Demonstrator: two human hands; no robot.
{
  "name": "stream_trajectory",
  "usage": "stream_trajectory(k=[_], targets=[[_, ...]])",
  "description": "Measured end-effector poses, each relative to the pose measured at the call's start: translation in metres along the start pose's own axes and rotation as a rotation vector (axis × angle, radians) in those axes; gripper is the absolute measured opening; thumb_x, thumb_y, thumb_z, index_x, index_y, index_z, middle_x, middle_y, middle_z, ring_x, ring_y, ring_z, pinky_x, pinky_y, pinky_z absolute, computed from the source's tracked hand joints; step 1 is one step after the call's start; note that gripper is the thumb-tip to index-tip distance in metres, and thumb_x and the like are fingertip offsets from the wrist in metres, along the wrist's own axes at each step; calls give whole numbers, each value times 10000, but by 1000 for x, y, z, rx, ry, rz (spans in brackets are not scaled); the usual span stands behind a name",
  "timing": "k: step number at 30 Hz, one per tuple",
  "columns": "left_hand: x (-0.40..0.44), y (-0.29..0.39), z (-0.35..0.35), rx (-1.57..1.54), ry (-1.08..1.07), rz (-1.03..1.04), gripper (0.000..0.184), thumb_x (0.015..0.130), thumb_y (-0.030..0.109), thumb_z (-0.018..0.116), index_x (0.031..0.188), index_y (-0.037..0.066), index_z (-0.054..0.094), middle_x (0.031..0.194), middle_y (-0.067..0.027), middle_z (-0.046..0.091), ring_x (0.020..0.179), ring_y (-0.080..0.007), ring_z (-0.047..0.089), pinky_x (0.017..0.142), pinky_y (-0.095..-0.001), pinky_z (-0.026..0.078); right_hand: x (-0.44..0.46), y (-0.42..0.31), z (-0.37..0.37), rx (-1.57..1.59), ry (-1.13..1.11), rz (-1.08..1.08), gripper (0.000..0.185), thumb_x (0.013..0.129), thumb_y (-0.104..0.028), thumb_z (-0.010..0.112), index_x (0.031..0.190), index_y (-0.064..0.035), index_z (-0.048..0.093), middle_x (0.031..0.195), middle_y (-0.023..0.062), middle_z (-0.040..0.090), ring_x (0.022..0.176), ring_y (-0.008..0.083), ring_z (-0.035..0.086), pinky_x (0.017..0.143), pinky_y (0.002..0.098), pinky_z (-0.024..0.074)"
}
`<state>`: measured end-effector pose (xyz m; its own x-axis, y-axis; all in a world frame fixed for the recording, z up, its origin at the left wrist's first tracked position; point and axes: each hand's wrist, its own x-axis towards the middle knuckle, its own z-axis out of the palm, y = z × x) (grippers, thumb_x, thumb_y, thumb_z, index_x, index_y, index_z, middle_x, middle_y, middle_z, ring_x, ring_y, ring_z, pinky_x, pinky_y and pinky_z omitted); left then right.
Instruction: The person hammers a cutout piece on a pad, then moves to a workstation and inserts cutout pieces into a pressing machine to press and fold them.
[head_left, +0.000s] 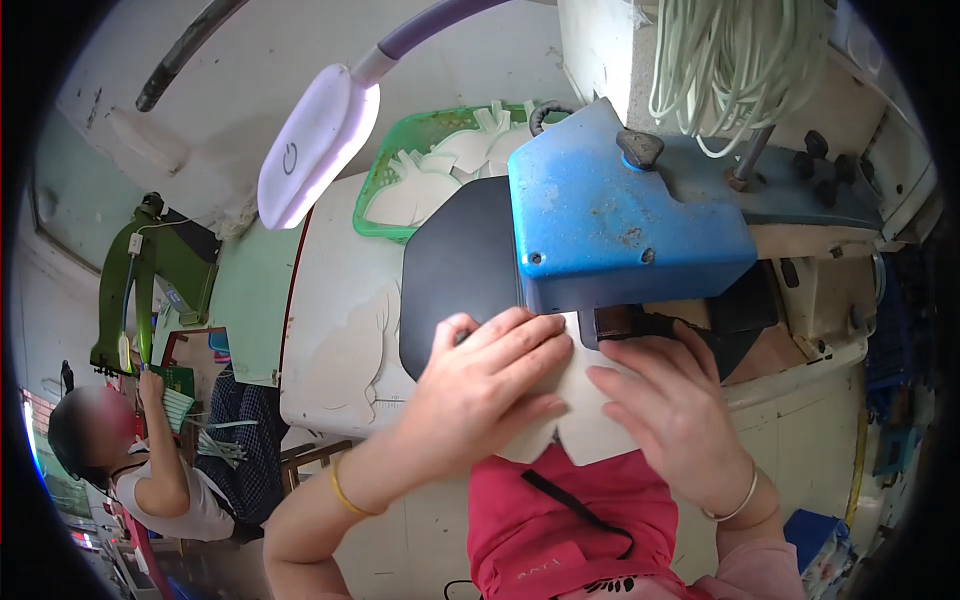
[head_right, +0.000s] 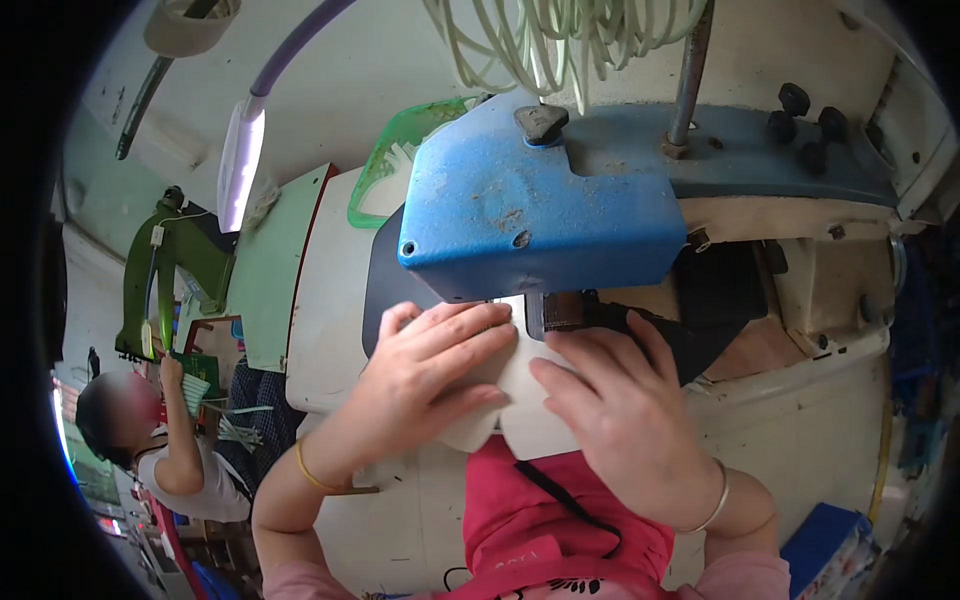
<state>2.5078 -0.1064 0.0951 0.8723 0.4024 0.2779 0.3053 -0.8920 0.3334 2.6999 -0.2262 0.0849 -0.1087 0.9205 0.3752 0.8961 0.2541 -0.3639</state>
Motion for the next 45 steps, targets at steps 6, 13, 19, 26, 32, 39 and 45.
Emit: stream_trajectory(k=[6,13,19,26,32,39,45], targets=[[7,28,31,101,171,-85,438,782,204,727,1173,57,597,1266,-90,555,1187,-273,512,888,-392,354,9,10,-11,25,55,133,275,760,-110,711,1014,-53,621,977,104,558,918,295,537,872,432,403],[10,35,34,167,185,-189,416,790,262,718,1172,133,617,1266,-77,546,1119,-250,515,888,-437,300,16,16,-11,4,4,189,342,730,-85,728,1027,-35,565,1007,118,573,993,332,532,861,425,395],[8,42,39,223,213,-221,393,806,250,697,1171,129,617,1264,-88,547,1107,-252,515,870,-426,281,26,18,-11,122,2,116,350,762,-35,689,1063,-21,511,1017,158,538,983,370,525,827,466,428],[12,43,44,212,230,-245,385,817,233,683,1169,98,610,1271,-89,539,1111,-260,508,882,-430,288,29,13,-6,-47,1,120,303,771,-1,632,1070,5,579,1023,163,554,975,362,554,825,426,473],[14,42,46,180,233,-252,415,812,230,692,1182,77,580,1269,-85,549,1118,-267,514,880,-445,286,31,5,10,-170,147,130,300,765,-35,627,1061,8,624,1025,135,567,981,324,571,836,434,464],[14,41,50,148,286,-247,449,788,223,717,1169,43,560,1245,-91,593,1129,-271,527,870,-460,283,31,14,22,-123,241,67,310,750,-67,648,1056,-31,674,990,74,592,955,268,590,815,401,445],[16,40,49,214,251,-235,404,783,235,719,1119,47,597,1225,-100,579,1118,-266,519,883,-451,287,30,15,20,-198,244,52,309,745,-65,653,1052,-51,686,992,44,597,949,239,589,805,383,426]])
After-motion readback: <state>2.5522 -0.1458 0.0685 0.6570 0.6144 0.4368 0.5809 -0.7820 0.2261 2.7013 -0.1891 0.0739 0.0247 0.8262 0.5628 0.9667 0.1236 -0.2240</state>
